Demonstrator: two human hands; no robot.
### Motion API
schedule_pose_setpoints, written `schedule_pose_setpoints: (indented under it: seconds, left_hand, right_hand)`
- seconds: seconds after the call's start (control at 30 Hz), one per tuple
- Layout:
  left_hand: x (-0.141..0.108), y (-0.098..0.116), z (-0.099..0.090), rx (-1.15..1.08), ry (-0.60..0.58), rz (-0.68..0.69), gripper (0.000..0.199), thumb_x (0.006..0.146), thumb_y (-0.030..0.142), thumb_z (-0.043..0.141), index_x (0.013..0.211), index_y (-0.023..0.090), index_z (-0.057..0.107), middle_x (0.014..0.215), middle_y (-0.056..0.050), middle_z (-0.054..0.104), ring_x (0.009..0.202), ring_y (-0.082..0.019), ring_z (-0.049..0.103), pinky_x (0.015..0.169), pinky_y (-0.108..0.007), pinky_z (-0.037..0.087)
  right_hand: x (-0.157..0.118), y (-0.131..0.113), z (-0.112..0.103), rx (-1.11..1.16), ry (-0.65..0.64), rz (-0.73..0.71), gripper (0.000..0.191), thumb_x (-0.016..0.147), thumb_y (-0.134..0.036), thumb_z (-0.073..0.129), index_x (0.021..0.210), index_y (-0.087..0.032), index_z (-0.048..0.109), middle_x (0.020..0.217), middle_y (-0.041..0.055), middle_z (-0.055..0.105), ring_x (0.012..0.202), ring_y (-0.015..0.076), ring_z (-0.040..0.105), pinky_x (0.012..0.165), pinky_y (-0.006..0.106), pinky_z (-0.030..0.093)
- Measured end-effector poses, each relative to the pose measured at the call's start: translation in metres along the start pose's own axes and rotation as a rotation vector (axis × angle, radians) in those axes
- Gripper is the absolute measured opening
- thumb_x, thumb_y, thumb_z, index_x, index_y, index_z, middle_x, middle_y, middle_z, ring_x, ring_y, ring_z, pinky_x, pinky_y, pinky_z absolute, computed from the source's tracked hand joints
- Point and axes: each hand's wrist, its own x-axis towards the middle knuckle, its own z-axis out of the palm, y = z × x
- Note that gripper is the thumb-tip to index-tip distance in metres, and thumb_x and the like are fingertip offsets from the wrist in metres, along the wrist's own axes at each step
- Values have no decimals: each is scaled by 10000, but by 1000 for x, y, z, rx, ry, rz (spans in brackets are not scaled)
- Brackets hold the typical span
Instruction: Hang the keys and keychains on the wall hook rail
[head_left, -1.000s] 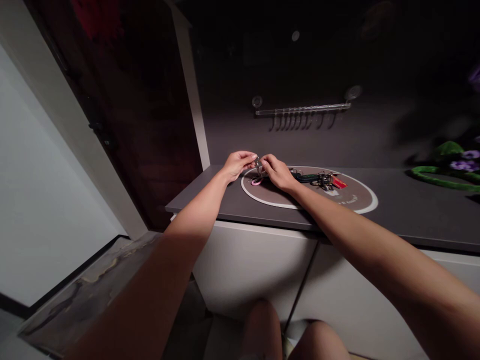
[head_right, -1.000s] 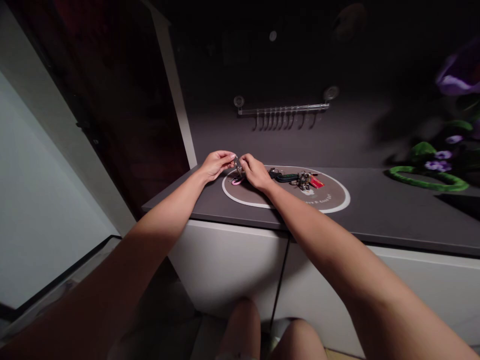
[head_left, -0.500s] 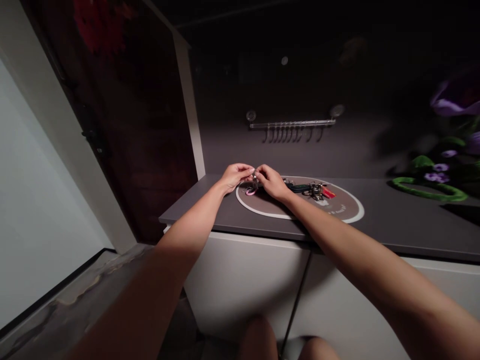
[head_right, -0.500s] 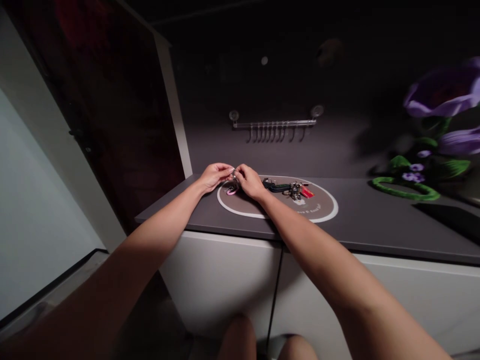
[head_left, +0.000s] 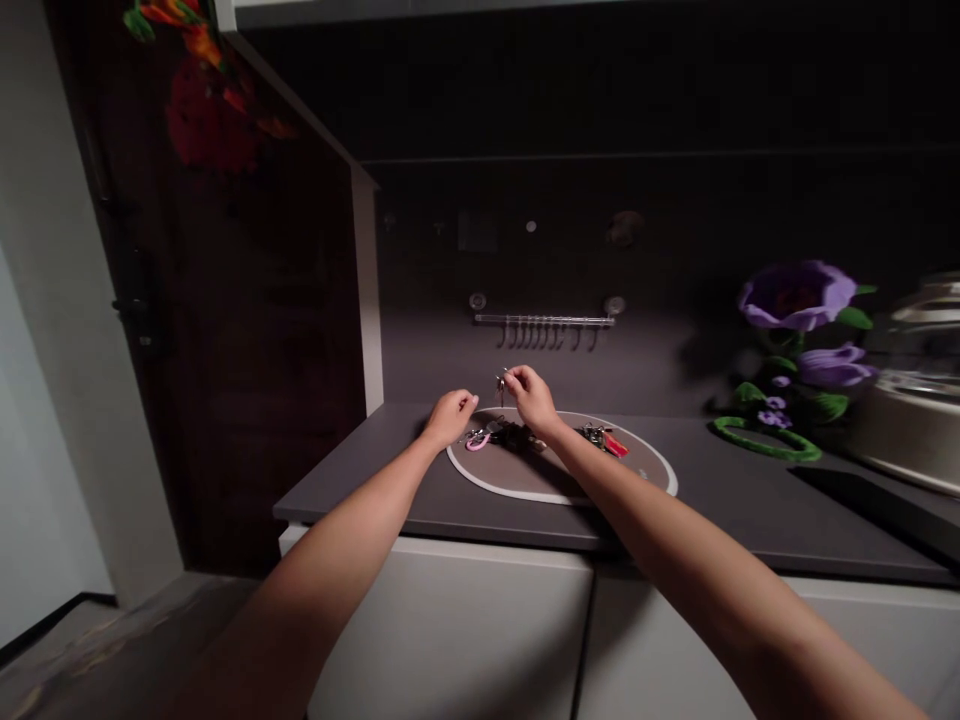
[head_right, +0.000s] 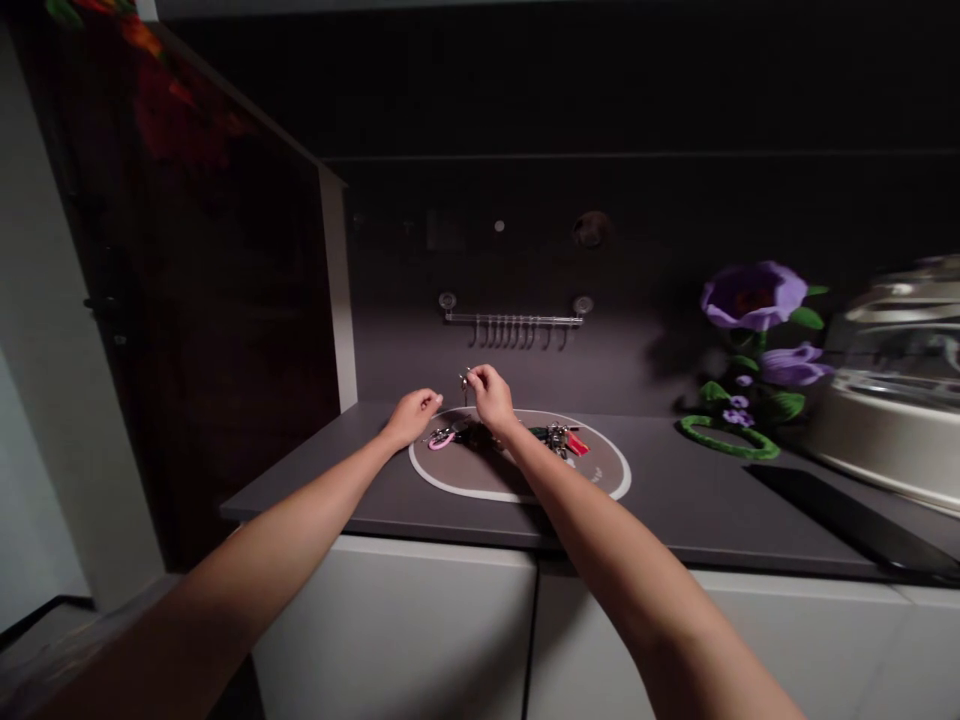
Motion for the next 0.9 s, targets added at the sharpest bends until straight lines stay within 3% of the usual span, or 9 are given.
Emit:
schedule_pose_setpoints:
  seconds: [0.17, 0.37, 0.67, 0.9]
  left_hand:
    - [1, -2, 4, 191, -30, 90, 285, 846, 333, 373, 715, 174, 568, 700, -25, 571, 689, -142, 499, 645, -255, 349]
    - [3, -8, 6, 263, -42, 112, 274, 849, 317, 369, 724, 187, 575, 735, -48, 593, 725, -166, 517, 661, -274, 350]
    - [4, -9, 8, 315, -49, 125, 281, 862, 293, 365, 723, 176, 580, 748, -46, 608, 733, -158, 523, 655, -263, 346]
    - [4, -9, 7, 354, -54, 135, 291, 867, 295, 363, 720, 171, 582, 743, -46, 614, 714, -153, 521, 631, -259, 328]
  right_hand:
    - [40, -3, 3, 275, 44, 233, 103, 765, -292, 449, 767, -192, 427, 697, -23, 518, 612, 88, 515, 599, 231, 466]
    - [75, -13, 7, 357, 133, 368, 60, 789, -208, 439, 737, -187, 416, 607, -47, 491, 519, 81, 522, 578, 265, 491]
    - [102, -13, 17, 302, 286, 483, 117, 801, -141, 470, 685, -147, 483, 545, -30, 476, 469, 71, 512, 516, 234, 502]
    - [112, 0, 23, 246, 341, 525, 73, 765, -160, 534, 727, -114, 576, 620, 15, 536, 465, 93, 528, 479, 262, 509]
